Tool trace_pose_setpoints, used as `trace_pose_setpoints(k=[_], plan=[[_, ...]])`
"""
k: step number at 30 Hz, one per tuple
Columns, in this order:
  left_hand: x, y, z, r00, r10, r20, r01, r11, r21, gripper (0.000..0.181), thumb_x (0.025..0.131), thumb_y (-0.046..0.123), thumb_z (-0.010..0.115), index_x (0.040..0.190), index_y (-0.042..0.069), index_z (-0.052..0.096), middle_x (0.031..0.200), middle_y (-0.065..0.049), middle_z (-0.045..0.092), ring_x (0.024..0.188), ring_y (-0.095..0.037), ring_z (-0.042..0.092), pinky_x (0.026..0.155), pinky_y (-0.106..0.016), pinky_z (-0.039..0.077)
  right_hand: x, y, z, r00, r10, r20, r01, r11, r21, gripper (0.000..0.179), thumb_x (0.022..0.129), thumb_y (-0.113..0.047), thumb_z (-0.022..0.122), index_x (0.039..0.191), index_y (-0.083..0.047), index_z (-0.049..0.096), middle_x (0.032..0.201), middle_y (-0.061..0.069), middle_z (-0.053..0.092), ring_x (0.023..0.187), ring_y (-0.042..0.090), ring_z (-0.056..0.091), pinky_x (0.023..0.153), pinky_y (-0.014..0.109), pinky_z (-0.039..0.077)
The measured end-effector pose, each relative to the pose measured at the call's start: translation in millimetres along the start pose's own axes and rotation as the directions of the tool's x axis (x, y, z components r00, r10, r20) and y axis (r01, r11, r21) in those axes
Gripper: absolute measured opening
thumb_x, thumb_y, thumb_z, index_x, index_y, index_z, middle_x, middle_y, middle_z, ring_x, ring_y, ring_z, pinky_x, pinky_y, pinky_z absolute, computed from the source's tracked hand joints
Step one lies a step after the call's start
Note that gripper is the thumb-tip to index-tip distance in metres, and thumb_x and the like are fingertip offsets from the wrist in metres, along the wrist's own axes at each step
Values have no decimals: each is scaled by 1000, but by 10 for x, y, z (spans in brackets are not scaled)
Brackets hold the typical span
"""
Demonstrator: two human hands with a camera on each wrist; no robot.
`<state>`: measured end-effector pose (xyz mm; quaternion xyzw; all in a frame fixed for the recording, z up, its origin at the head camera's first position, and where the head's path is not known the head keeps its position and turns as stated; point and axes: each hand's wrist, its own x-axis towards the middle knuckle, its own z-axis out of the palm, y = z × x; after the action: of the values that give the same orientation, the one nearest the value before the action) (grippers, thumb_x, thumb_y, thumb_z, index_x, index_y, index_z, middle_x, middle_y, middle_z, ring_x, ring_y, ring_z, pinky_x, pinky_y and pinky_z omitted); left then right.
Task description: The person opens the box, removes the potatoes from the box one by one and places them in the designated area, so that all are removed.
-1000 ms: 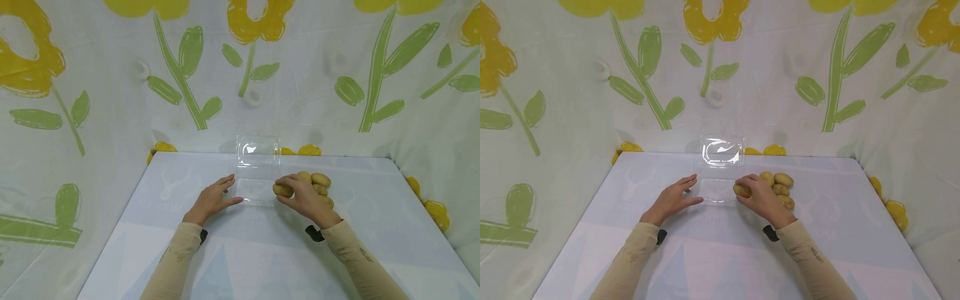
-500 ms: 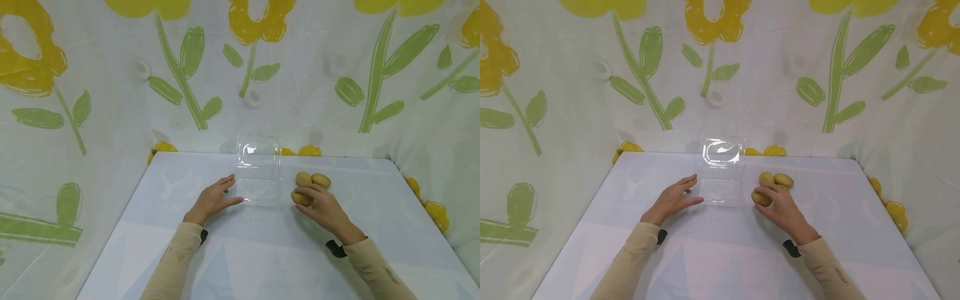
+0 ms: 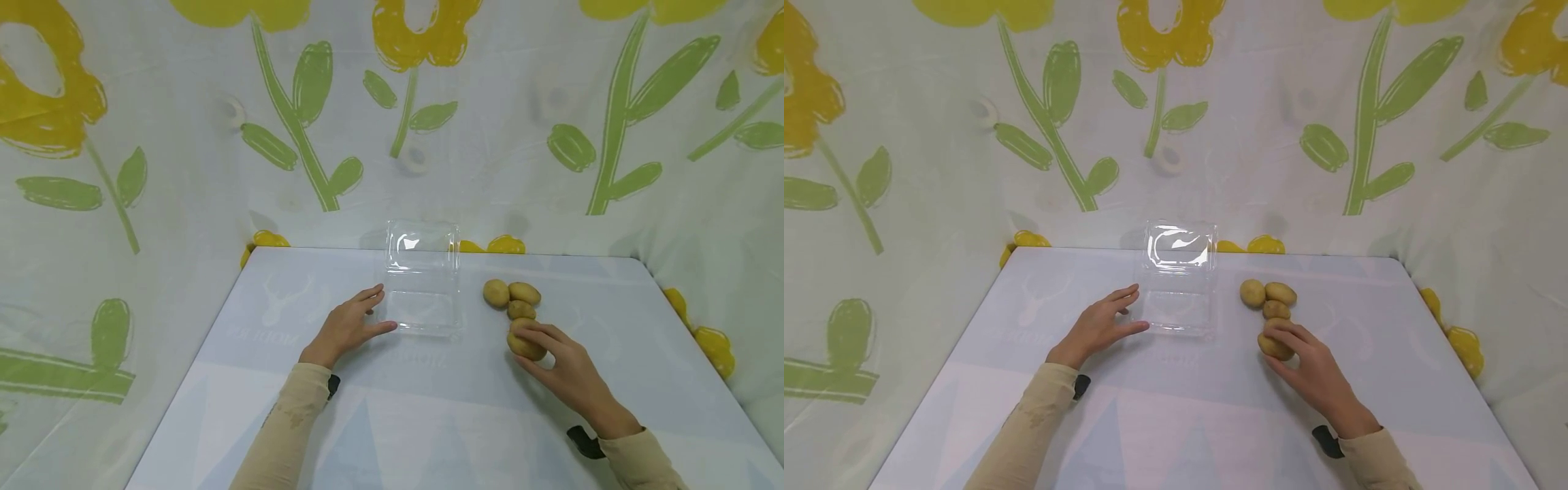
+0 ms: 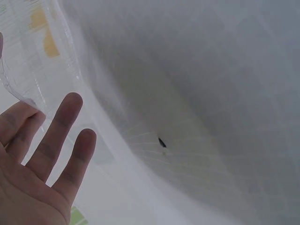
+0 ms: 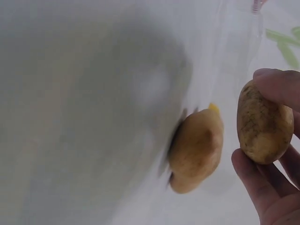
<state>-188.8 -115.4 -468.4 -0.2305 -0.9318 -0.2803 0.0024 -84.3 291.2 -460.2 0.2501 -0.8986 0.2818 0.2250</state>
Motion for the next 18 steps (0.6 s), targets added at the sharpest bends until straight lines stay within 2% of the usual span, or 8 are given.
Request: trace_pose_setpoints(k=[18], plan=[[5, 5, -8, 1000, -6, 17, 6, 1000, 4, 85, 87, 61, 72, 152, 10, 48, 160, 9, 38, 108, -15, 69, 107, -44, 45, -153, 82, -5, 1000, -9, 21, 11, 997, -82, 60, 62, 2, 94, 118, -6, 72, 121, 11, 67, 112, 29, 60, 102, 2, 27]])
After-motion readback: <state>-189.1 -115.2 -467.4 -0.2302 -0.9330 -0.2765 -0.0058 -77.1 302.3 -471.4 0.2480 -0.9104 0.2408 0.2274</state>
